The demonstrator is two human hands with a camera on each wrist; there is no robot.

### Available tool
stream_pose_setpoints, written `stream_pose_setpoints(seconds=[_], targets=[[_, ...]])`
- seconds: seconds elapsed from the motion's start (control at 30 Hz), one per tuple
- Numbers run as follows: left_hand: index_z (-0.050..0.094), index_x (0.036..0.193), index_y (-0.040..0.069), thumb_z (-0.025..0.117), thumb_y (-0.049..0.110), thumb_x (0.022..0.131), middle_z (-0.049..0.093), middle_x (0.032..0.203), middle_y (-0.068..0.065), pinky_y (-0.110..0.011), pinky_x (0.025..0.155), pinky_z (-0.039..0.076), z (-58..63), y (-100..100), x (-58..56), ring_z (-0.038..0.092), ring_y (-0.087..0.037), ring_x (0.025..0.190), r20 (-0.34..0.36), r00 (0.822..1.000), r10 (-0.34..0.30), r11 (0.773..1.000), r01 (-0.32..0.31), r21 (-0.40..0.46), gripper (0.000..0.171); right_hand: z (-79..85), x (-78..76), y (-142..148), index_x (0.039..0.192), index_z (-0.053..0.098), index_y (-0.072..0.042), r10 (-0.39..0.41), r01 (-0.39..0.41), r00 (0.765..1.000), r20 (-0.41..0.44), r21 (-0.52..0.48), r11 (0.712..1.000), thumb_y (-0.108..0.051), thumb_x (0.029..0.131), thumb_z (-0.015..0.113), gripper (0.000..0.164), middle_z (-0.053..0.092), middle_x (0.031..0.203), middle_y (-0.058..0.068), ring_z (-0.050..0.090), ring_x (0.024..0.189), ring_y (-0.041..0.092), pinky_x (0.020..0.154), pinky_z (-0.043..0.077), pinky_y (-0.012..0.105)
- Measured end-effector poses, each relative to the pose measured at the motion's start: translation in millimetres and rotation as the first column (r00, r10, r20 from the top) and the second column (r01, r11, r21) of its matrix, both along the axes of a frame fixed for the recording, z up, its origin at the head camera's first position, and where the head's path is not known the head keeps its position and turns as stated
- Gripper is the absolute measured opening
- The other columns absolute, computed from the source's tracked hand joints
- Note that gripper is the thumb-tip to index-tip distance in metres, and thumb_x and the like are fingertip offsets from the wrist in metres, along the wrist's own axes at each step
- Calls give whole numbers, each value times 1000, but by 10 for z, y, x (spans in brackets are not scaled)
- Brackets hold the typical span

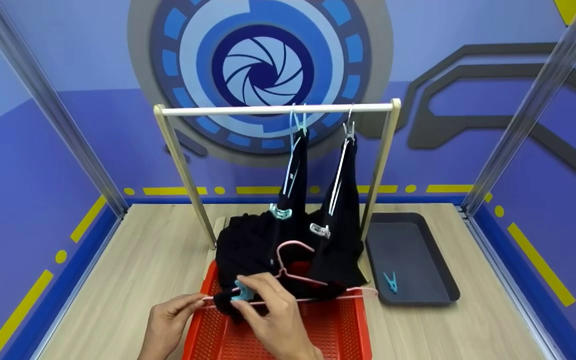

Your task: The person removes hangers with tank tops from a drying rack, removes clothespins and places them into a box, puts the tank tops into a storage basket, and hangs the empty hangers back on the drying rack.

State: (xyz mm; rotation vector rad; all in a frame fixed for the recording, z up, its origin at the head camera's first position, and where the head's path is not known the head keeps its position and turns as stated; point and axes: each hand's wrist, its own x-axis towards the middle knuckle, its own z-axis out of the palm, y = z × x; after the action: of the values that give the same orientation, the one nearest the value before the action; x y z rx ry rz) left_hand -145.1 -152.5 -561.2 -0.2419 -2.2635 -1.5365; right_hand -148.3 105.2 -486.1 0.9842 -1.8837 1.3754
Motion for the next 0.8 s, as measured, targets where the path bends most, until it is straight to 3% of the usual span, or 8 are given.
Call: stream_pose_setpoints(seconds=[0.2,0.4,0.67,0.8], targets=[[84,100,1,80,6,92,80,96,0,-19,77,59,-2,7,4,76,-11,88,-23,1000,2,1000,-2,3,11,-17,36,117,125,73,-1,-67,67,998,3,-10,998,14,73,90,57,73,114,12,73,96,25,89,57,23],[83,101,0,80,0,91,80,96,-2,-18,76,59,-11,16,4,75,-8,88,-60,998,-9,1000,10,7,11,-22,98,235,126,72,-3,-116,119,989,92,-22,993,17,73,89,59,73,114,9,73,96,22,86,59,24],[83,100,1,80,1,90,80,95,-2,-17,76,59,-20,25,6,75,-8,87,-63,998,-2,1000,3,14,10,-10,177,359,125,71,3,-79,98,982,173,-104,990,27,73,83,59,70,116,21,73,99,22,84,60,26],[83,100,0,80,1,90,80,96,-2,-17,77,59,-14,29,8,74,-7,87,-56,998,1,1000,0,21,10,6,227,422,125,71,0,-97,122,975,201,-114,986,27,74,81,59,70,118,20,72,99,22,84,60,25]])
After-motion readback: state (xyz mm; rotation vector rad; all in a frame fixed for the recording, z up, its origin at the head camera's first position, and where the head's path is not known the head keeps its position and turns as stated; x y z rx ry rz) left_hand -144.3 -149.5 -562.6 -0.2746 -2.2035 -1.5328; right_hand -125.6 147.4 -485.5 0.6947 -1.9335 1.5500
